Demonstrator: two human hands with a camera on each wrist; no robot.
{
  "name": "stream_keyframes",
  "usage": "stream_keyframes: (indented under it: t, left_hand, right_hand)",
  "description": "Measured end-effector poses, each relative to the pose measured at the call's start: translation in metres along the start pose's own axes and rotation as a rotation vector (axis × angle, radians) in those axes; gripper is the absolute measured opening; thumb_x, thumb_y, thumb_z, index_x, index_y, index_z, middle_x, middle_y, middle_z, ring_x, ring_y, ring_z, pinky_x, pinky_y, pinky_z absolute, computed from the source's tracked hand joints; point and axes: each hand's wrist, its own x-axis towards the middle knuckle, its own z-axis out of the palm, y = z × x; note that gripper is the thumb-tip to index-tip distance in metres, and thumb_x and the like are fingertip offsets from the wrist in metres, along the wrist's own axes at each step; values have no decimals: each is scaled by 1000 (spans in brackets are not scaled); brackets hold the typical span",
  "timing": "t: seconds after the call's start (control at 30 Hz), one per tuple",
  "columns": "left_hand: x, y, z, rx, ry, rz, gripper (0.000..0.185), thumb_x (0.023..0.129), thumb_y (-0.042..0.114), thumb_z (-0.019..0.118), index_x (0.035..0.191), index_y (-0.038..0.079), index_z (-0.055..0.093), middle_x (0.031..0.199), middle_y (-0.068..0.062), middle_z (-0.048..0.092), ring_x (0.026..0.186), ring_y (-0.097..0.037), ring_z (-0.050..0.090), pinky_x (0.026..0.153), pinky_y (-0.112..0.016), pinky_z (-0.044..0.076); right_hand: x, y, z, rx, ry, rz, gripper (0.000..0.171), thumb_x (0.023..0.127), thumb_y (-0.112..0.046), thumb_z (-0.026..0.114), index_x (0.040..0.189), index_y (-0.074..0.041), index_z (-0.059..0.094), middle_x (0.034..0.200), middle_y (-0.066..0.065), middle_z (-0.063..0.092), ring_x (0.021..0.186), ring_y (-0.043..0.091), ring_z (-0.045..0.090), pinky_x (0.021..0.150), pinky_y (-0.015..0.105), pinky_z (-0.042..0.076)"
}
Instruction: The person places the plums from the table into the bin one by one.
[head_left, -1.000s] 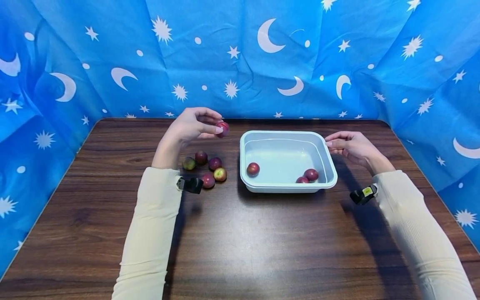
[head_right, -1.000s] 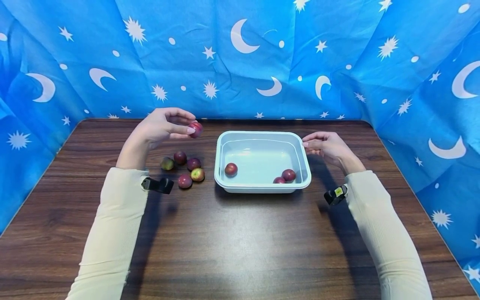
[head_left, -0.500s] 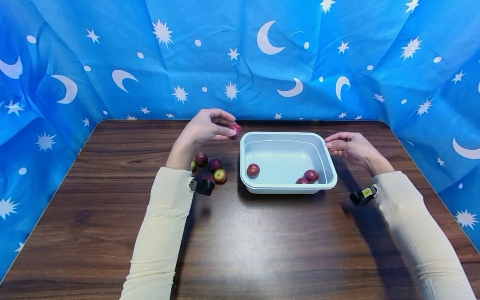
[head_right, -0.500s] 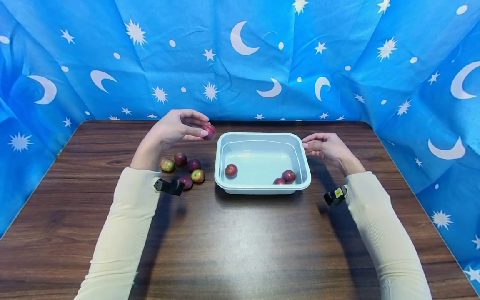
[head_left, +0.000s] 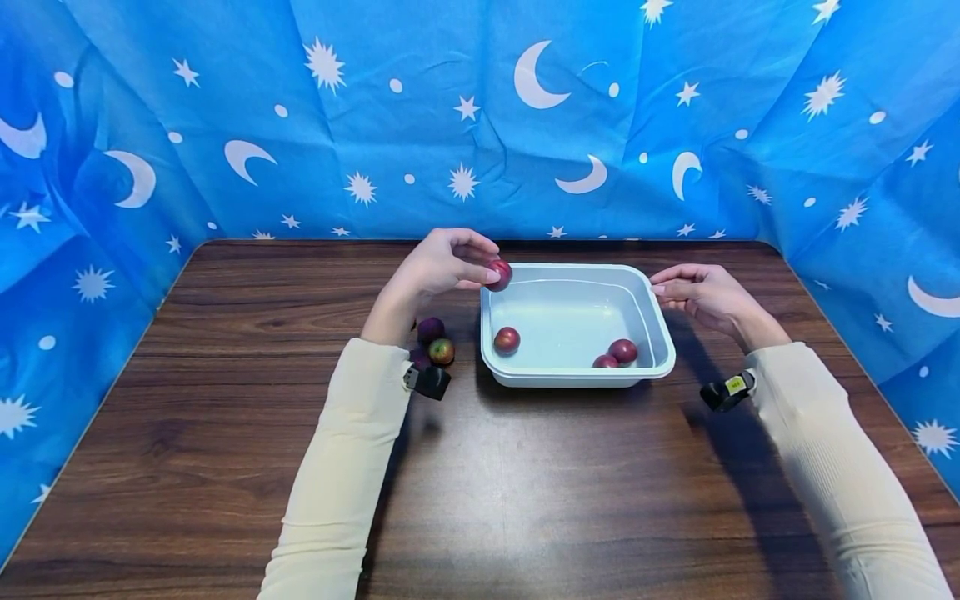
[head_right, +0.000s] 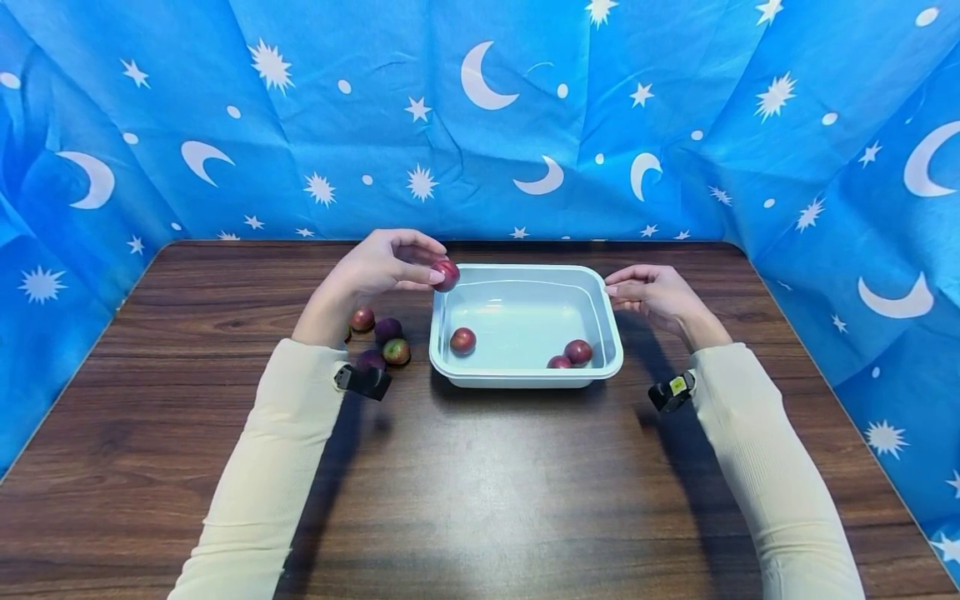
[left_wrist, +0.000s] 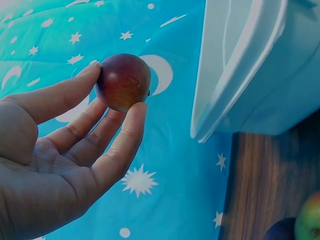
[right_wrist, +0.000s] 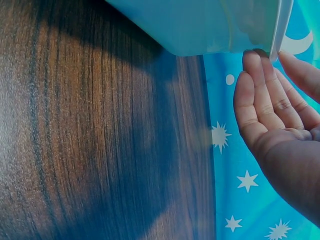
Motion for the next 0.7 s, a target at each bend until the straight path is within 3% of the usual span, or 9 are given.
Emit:
stream_keyframes:
  t: [0.47, 0.7]
  left_hand:
    - [5, -5, 19, 0, -24, -10, 31, 80, 4, 69, 110, 3, 59, 107, -12, 57, 97, -25, 57, 85, -41, 50]
    - [7, -7, 22, -14, -37, -13, 33, 81, 2, 67, 113, -1, 57, 115, -19, 55, 94, -24, 58, 84, -38, 50]
  right_hand:
    - [0, 1, -1, -10, 2, -7, 11, 85, -10, 66, 95, -9, 67, 87, 2, 65, 71, 15, 60, 70, 25, 53]
    - [0, 1, -1, -21, 4, -8, 12, 84, -11, 66, 96, -9, 67, 88, 1, 65, 73, 17, 60, 71, 26, 53]
